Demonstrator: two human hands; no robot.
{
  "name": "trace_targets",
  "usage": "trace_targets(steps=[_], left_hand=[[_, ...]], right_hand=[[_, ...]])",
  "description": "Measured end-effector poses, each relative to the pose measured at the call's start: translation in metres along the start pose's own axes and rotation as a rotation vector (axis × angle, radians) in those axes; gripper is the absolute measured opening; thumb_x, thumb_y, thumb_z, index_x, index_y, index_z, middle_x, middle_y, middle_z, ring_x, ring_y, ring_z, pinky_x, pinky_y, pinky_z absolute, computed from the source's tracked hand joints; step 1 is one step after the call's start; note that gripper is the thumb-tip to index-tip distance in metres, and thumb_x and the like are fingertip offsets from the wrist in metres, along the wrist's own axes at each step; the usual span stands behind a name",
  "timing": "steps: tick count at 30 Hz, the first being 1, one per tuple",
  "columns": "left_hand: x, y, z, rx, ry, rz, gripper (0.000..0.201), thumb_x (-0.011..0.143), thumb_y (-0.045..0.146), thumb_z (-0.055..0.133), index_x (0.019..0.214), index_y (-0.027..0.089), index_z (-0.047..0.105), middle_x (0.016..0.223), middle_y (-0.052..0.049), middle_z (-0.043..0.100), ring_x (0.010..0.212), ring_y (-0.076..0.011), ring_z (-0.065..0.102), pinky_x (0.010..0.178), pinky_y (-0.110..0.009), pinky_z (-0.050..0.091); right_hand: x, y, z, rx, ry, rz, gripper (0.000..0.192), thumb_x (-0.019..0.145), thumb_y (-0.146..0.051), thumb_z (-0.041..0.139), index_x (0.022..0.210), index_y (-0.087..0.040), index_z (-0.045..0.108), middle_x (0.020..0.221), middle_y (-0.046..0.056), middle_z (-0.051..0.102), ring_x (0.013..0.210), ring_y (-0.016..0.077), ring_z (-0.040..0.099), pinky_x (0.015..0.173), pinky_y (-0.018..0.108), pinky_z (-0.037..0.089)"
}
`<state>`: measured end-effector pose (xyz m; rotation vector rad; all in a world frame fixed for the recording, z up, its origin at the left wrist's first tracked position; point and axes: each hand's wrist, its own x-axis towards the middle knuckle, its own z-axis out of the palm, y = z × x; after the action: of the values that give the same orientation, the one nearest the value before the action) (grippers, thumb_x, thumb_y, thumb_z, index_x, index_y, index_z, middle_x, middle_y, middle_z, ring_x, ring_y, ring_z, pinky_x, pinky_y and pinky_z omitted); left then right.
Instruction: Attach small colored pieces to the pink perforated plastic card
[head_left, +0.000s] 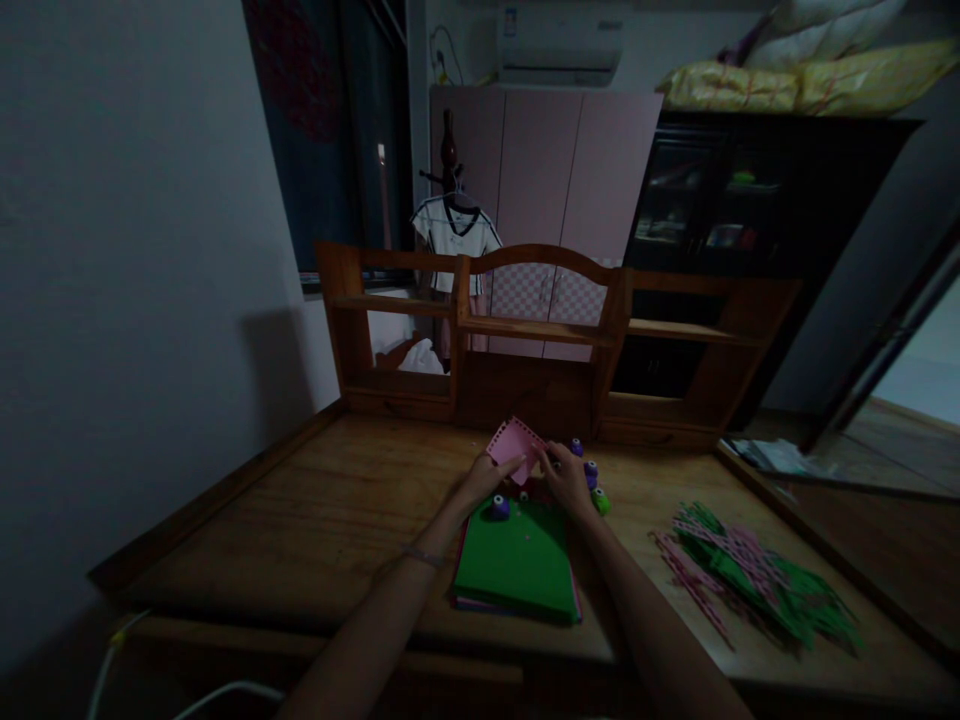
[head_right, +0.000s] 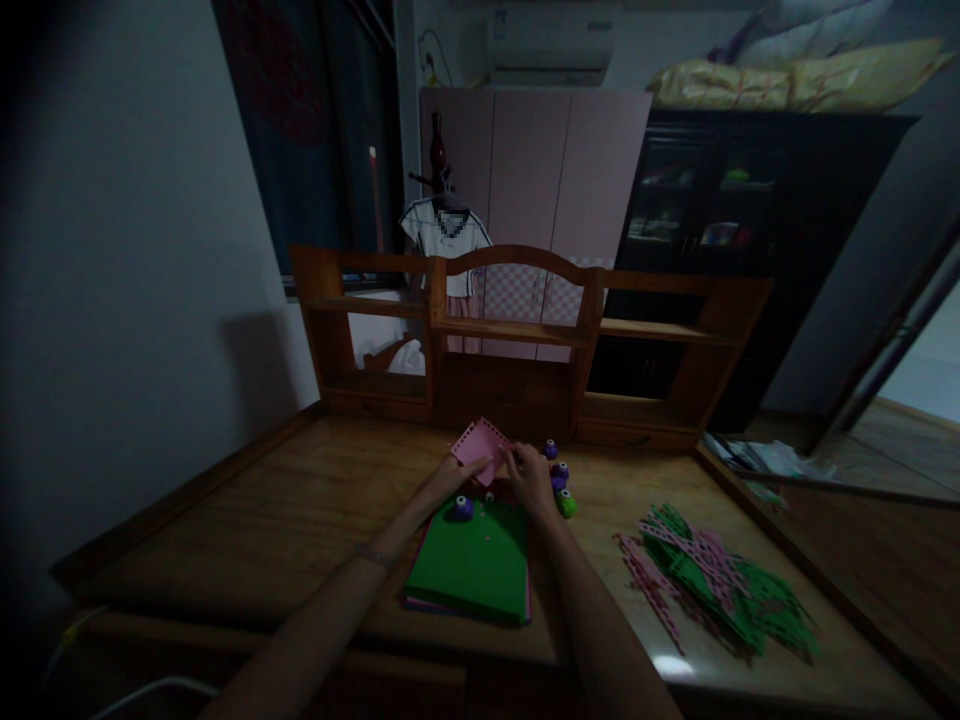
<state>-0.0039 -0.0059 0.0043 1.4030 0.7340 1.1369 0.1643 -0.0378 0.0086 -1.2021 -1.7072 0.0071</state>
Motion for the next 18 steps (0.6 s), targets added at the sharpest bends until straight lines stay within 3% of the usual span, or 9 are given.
trace_targets(steps=[9, 18], left_hand=[[0.0005, -0.0037, -0.0003, 0.064, 0.017, 0.024, 0.040, 0.063, 0.042, 0.071, 0.087, 0.010, 0.066, 0.089, -0.012, 0.067, 0.075, -0.0174, 0.063, 0.066, -0.025, 0.047], [-0.0037, 0.0036, 0.0022, 0.078, 0.013, 0.061, 0.040, 0.065, 0.041, 0.070, 0.092, 0.011, 0.066, 0.096, -0.012, 0.067, 0.083, -0.0183, 0.062, 0.074, -0.027, 0.047]], right_hand=[[0.0000, -0.0015, -0.0008, -0.016, -0.015, 0.017, 0.034, 0.092, -0.045, 0.039, 0.073, -0.020, 0.054, 0.069, 0.003, 0.055, 0.064, 0.0174, 0.051, 0.059, 0.027, 0.038], [-0.0001, 0.0005, 0.0006, 0.000, -0.013, -0.002, 0.032, 0.092, -0.042, 0.040, 0.072, -0.020, 0.052, 0.069, 0.002, 0.054, 0.064, 0.0166, 0.050, 0.060, 0.027, 0.036]])
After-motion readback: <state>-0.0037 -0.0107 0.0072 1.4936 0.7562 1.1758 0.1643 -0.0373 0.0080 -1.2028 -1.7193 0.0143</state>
